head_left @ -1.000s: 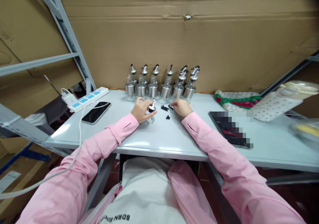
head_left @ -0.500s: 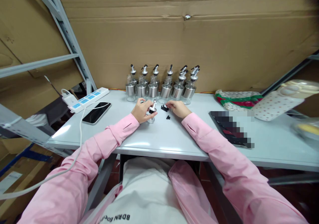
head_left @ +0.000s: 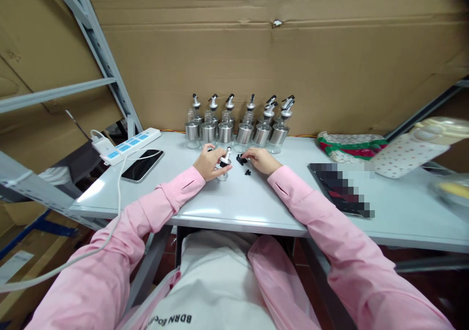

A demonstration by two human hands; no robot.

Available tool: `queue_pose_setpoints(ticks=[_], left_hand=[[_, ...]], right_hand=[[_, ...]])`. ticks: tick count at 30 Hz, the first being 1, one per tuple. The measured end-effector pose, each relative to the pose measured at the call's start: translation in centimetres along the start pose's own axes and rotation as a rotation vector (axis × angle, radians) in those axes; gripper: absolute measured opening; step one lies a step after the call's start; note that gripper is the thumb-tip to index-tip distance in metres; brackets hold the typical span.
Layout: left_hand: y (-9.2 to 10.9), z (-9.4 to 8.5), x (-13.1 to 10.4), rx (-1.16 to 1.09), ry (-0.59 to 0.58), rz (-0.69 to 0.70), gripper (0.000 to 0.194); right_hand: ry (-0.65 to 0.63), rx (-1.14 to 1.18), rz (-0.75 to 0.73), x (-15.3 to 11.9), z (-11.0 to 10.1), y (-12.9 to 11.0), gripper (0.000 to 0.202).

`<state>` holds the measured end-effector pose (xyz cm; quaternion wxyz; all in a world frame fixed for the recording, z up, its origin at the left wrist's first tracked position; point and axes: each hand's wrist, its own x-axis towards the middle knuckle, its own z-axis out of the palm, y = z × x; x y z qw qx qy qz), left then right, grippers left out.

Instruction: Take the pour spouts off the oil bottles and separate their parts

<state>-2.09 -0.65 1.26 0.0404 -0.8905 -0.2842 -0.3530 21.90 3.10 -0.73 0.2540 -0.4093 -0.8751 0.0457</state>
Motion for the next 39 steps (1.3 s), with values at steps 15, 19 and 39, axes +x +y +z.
queue_pose_setpoints(ticks=[15,19,39], left_hand=[[0.02,-0.04,-0.01,0.005,-0.045,-0.014,0.038],[0.04,-0.10,0.01,0.010,-0.059,-0.019,0.037],[0.06,-0.02,0.00,0.010,-0.051,-0.002,0.038]], right_hand=[[-0.060,0.033,-0.037,-0.13,0.31,-0.72,0.042],[-0.049,0.048,-0.020,-0.14,0.31,-0.76,0.042],[-0.032,-0.006,-0.077,-0.21,0.83,-0.73,0.041]])
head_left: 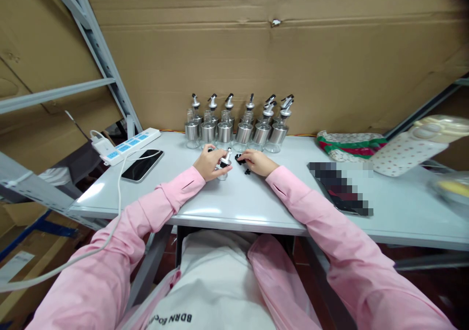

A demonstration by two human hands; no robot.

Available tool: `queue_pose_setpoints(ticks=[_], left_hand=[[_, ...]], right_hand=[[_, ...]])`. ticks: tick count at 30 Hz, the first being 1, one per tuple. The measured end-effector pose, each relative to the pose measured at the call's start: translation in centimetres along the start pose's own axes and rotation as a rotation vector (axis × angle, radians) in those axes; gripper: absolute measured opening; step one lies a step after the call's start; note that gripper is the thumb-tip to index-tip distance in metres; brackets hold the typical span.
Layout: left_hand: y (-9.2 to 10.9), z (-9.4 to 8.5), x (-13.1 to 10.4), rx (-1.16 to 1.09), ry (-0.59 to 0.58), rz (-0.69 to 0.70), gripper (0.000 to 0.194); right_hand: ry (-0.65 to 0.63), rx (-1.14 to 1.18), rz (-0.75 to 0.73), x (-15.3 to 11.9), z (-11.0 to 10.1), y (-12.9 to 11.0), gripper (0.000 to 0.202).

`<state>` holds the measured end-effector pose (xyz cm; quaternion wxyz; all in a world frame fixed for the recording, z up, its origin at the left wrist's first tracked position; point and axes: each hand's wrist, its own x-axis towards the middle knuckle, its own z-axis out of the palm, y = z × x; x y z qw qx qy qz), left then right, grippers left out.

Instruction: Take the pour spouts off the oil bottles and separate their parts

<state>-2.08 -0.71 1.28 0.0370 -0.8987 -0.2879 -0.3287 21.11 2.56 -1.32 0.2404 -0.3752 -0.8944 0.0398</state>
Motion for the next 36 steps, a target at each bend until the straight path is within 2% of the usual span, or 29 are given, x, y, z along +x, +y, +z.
queue_pose_setpoints(ticks=[6,24,27,31,33,36], left_hand=[[0.0,0.1,0.0,0.000,0.003,0.008,0.038],[-0.1,0.1,-0.1,-0.015,-0.015,0.007,0.040],[-0.1,0.1,0.0,-0.015,-0.025,0.009,0.043],[-0.1,0.0,0.0,-0.044,-0.061,0.045,0.049],[-0.1,0.0,0.0,-0.060,-0.083,0.067,0.053],[0.1,-0.1,0.0,-0.077,-0.111,0.075,0.059]], right_hand=[[-0.020,-0.017,-0.015,0.0,0.0,-0.2,0.041],[-0.070,-0.060,0.093,0.0,-0.8,-0.5,0.035],[0.041,-0.031,0.119,0.0,-1.2,-1.3,0.029],[0.255,0.041,0.032,0.0,-2.1,-3.4,0.030],[0.262,0.048,-0.035,0.0,-2.4,-4.6,0.032],[0.207,0.045,-0.122,0.0,-2.3,-5.8,0.032]])
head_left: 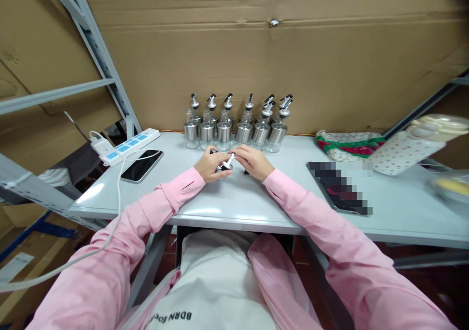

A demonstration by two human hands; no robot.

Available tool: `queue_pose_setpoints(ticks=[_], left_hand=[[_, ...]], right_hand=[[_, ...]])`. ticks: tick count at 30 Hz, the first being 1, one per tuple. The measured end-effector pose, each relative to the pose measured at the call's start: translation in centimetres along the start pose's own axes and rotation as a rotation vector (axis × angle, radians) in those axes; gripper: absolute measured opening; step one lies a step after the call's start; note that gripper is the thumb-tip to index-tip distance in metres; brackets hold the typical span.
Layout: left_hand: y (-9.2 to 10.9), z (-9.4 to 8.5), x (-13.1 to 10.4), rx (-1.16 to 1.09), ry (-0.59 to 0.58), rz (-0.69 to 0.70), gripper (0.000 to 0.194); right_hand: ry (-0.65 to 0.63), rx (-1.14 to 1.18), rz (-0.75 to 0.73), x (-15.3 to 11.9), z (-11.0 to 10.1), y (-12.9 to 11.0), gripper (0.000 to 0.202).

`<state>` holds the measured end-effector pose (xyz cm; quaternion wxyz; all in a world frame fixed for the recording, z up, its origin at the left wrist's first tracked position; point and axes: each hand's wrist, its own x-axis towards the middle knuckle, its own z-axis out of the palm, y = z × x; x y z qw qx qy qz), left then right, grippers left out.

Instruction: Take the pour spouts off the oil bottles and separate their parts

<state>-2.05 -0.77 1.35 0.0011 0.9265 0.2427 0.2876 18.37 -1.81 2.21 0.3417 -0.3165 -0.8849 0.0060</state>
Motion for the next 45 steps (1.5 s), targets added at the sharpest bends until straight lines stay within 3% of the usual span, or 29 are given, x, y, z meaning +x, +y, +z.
queue_pose_setpoints(ticks=[12,19,23,30,36,40,45], left_hand=[[-0.1,0.1,0.0,-0.015,-0.011,0.049,0.057],[0.0,0.3,0.2,0.100,0.003,-0.002,0.039],[0.0,0.4,0.3,0.123,-0.012,-0.014,0.035],[0.1,0.3,0.2,0.213,0.035,-0.007,0.034],[-0.2,0.1,0.1,0.268,0.184,-0.069,0.033],[-0.4,-0.2,0.1,0.246,0.283,-0.129,0.036],[-0.1,-0.2,0.1,0.237,0.236,-0.127,0.036]], right_hand=[[0.095,-0.044,-0.120,-0.2,0.3,-0.2,0.030],[0.099,-0.074,-0.123,-0.1,0.0,-0.7,0.030],[0.100,-0.014,-0.041,0.0,0.0,-1.2,0.033],[0.086,0.217,0.251,0.1,0.0,-1.7,0.046],[0.092,0.510,0.485,0.1,-0.2,-1.4,0.055],[0.148,0.632,0.463,0.1,-0.4,0.0,0.045],[0.190,0.602,0.420,-0.1,-0.1,1.3,0.030]])
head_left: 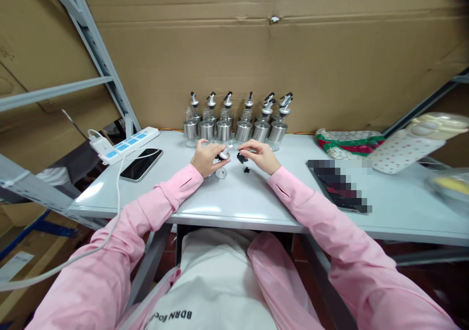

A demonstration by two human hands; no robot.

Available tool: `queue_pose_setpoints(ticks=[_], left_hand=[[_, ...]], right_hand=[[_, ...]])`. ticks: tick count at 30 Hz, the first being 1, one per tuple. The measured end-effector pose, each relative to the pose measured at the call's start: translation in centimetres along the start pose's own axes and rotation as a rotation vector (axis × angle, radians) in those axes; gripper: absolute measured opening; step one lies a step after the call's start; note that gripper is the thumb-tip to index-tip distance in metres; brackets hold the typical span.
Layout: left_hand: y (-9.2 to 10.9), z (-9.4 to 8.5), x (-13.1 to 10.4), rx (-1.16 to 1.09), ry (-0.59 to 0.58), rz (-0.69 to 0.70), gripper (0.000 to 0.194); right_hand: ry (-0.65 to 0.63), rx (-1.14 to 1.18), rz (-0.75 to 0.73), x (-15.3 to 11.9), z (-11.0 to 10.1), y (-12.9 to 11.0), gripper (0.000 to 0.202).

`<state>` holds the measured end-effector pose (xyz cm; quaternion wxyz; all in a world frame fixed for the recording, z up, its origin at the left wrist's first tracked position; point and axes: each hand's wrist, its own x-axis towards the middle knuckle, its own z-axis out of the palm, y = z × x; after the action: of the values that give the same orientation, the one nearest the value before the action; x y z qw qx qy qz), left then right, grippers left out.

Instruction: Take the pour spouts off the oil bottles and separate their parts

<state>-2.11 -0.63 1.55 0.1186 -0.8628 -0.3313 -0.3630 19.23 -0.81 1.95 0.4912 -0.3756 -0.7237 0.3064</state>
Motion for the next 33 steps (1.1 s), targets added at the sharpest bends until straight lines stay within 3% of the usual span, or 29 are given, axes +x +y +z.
queue_pose_setpoints(ticks=[6,13,23,33], left_hand=[[-0.1,-0.1,0.0,-0.027,-0.011,-0.019,0.036],[-0.1,-0.2,0.0,-0.023,-0.013,-0.018,0.037],[0.0,-0.2,0.0,-0.026,-0.030,-0.031,0.036],[-0.2,-0.1,-0.1,-0.027,-0.034,-0.018,0.039]], right_hand=[[-0.070,-0.191,0.037,-0.2,-0.2,0.4,0.019],[-0.297,-0.430,0.018,0.2,-1.9,0.7,0.014],[-0.485,-0.530,0.137,0.5,-3.5,2.2,0.009],[-0.556,-0.484,0.165,0.4,-3.3,2.1,0.015]])
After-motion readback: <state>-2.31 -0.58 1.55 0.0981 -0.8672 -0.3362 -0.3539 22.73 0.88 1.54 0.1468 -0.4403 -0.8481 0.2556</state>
